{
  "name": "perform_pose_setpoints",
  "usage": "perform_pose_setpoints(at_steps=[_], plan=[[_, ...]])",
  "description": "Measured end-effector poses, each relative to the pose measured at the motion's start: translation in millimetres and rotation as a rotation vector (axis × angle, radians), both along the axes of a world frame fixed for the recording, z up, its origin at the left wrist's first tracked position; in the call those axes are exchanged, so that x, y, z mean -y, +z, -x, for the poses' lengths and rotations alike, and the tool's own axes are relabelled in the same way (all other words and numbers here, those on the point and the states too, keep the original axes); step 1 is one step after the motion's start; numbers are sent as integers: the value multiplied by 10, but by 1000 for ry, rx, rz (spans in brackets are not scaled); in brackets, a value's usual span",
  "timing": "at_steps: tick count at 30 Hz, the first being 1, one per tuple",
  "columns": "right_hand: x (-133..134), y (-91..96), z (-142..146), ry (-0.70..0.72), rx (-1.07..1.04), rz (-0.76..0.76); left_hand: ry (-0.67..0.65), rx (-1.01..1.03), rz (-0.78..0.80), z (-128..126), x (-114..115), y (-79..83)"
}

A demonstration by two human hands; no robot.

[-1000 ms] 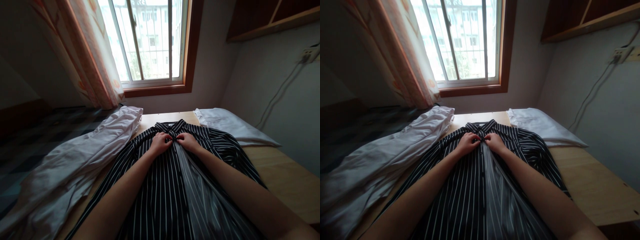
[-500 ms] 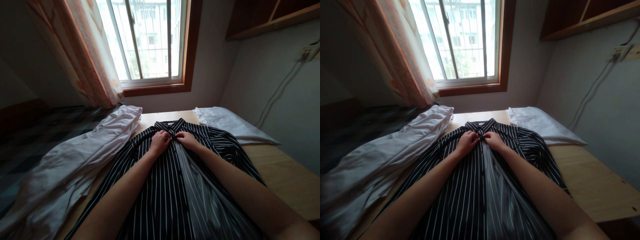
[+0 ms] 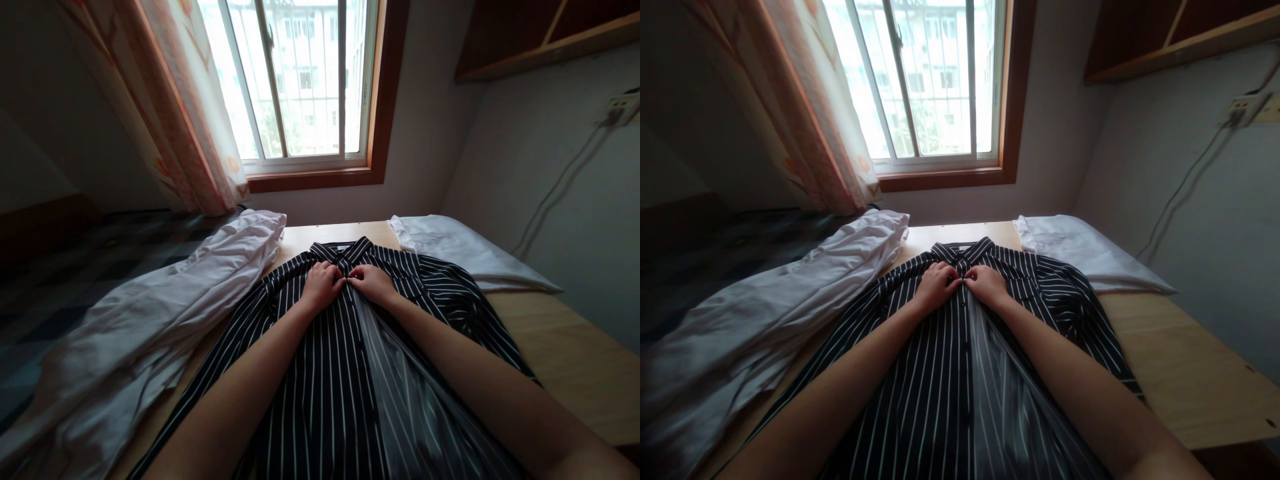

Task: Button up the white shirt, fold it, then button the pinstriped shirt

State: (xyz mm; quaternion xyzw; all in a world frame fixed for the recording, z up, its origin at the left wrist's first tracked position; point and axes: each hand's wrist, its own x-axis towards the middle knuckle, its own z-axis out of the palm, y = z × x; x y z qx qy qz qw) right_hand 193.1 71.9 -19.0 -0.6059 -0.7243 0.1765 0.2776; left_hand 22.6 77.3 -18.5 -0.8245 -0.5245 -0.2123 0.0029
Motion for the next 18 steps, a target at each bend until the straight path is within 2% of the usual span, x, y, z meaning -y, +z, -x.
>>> perform_pose_setpoints(at_steps=[4, 8, 18], plan=[[19, 7, 46, -45, 47, -27, 3, 15, 7, 0, -1, -1], [-12, -21, 27, -39, 1, -44, 2, 21, 5, -1, -2, -4], [-85, -4, 29, 56, -473, -71, 14, 25, 11, -10, 5, 21]])
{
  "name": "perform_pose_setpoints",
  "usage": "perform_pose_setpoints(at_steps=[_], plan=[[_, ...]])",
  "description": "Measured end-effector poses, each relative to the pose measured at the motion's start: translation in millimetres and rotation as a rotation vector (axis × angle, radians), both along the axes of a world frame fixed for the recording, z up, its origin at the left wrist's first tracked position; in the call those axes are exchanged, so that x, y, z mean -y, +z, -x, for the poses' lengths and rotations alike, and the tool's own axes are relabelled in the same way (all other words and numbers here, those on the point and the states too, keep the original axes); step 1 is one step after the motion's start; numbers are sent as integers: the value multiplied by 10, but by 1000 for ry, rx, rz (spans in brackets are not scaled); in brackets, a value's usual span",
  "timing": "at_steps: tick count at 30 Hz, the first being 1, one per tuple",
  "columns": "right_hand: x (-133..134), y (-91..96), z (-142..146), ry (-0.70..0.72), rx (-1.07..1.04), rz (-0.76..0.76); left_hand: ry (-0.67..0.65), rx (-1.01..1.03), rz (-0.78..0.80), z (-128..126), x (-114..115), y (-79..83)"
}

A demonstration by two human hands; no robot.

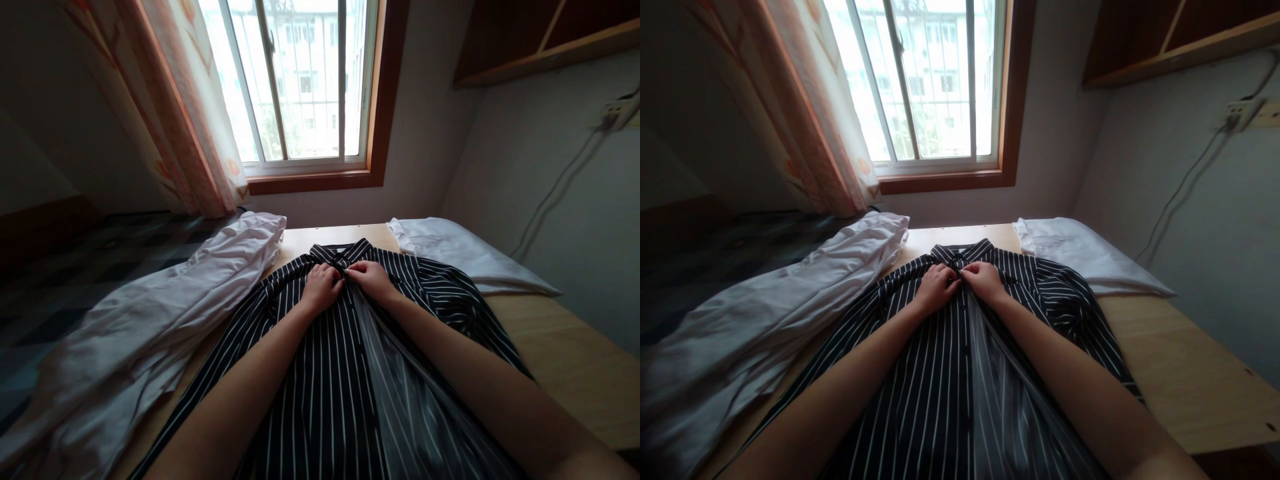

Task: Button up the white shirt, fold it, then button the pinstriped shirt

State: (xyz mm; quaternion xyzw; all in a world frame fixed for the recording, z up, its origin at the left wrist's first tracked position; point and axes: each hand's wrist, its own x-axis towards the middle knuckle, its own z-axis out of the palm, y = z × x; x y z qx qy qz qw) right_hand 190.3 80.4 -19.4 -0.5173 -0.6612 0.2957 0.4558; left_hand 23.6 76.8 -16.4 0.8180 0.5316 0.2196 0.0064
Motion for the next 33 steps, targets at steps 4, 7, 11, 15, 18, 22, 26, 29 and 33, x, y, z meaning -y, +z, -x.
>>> perform_pose_setpoints(at_steps=[4, 7, 11, 15, 18, 22, 26, 29, 33], plan=[[17, -69, 28, 13, -53, 49, 7, 50, 13, 20, -30, -15], [8, -115, 13, 17, -62, 59, -3, 94, 29, 39, -52, -26], [-2, -137, -6, 34, -60, 44, -8, 120, 47, 54, -69, -29], [12, -129, 1, 20, -45, 33, -21, 153, 72, 68, -91, -30], [24, -120, 12, 6, -33, 28, -47, 212, 96, 94, -131, -45], [29, -121, 18, 3, -44, 26, -65, 292, 127, 133, -195, -82], [21, -139, 17, 16, -50, 26, -90, 319, 130, 151, -228, -111], [15, -151, 19, 29, -54, 23, -97, 329, 139, 158, -239, -123], [15, -147, 18, 55, -61, 20, -103, 337, 158, 169, -255, -128]])
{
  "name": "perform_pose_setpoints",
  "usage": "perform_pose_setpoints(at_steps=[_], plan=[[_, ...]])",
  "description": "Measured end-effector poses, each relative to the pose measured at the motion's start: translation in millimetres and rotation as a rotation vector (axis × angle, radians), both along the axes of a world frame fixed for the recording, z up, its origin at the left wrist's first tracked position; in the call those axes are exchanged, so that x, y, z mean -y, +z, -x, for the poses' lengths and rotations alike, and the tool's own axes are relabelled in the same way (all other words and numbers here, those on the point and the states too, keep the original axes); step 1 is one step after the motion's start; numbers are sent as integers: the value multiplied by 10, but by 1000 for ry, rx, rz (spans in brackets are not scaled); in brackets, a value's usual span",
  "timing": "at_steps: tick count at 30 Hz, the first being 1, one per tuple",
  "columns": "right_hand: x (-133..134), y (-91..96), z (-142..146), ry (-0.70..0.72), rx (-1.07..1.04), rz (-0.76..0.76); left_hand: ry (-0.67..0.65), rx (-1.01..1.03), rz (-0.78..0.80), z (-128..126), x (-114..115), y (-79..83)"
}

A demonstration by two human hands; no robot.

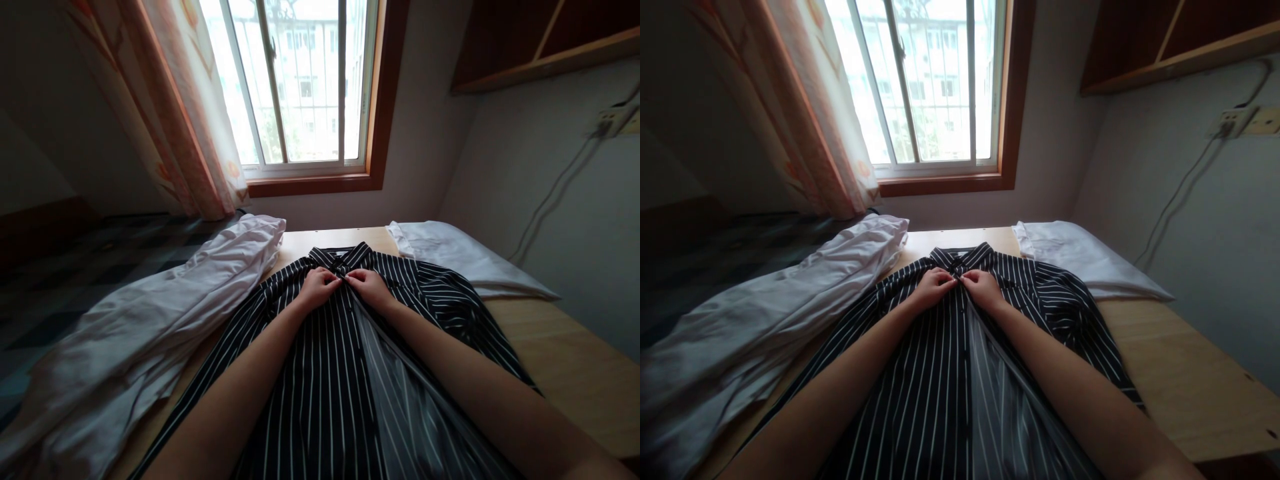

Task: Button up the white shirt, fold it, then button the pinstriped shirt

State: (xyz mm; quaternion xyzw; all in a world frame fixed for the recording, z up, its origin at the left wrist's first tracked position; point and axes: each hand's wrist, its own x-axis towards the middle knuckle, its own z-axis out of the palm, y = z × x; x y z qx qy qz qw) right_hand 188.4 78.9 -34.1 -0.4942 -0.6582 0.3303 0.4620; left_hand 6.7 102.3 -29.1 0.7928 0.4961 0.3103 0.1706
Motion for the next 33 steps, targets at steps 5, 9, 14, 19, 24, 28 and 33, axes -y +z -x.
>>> perform_pose_setpoints(at_steps=[5, 9, 14, 19, 24, 28, 33], plan=[[-9, 19, -29, 92, 8, 52, -10, -6, 2, 9, -9, -3], [-29, 24, -43, 124, -8, 53, -15, -17, -3, 9, -7, -12], [-44, 27, -30, 72, 38, 6, -16, -34, -7, 13, 3, -7], [-27, 18, 0, 41, 39, 11, -16, -57, -17, 4, 5, -2], [51, 44, 54, -22, 118, -43, 8, -53, -27, -18, -22, -20], [95, 60, 84, -44, 169, -78, 22, -56, -33, -27, -17, -20], [107, 56, 101, -68, 214, -102, 29, -57, -33, -30, 10, 5]])
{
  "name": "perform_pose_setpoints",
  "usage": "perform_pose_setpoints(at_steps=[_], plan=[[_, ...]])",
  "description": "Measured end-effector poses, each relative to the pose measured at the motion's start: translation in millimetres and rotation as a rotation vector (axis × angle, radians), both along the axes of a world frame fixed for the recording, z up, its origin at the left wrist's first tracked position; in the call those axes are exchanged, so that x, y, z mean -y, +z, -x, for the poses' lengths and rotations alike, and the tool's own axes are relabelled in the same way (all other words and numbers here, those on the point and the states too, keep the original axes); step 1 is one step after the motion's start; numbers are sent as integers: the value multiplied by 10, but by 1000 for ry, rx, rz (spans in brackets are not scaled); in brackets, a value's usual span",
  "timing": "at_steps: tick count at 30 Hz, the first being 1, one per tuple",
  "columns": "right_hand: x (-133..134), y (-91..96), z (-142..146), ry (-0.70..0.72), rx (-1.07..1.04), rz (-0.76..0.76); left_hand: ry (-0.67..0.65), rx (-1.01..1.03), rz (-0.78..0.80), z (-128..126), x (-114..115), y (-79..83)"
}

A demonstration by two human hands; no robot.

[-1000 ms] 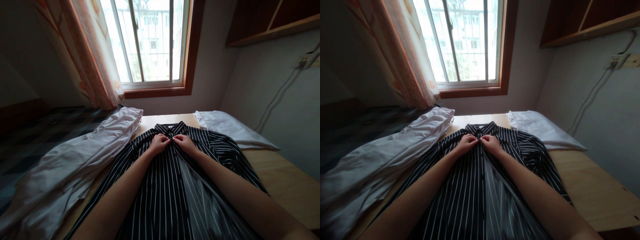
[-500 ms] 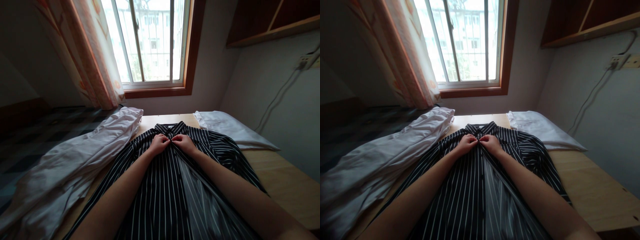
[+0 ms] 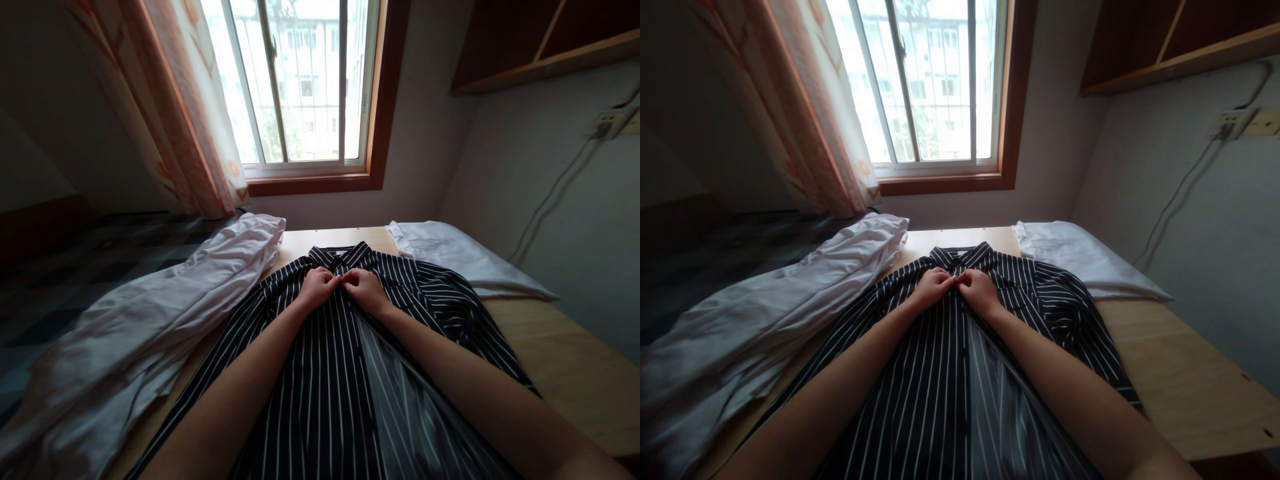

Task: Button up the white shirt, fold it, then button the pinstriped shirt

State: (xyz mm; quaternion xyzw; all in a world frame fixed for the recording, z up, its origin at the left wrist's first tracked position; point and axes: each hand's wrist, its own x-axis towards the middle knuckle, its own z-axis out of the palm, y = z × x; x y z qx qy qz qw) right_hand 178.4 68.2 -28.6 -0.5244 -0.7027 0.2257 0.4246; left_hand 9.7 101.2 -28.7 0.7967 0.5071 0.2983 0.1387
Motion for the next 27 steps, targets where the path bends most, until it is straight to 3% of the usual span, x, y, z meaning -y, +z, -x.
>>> perform_pose_setpoints(at_steps=[27], plan=[[-21, 7, -37, 49, 69, -7, 2, -20, 5, 1, -26, 1]])
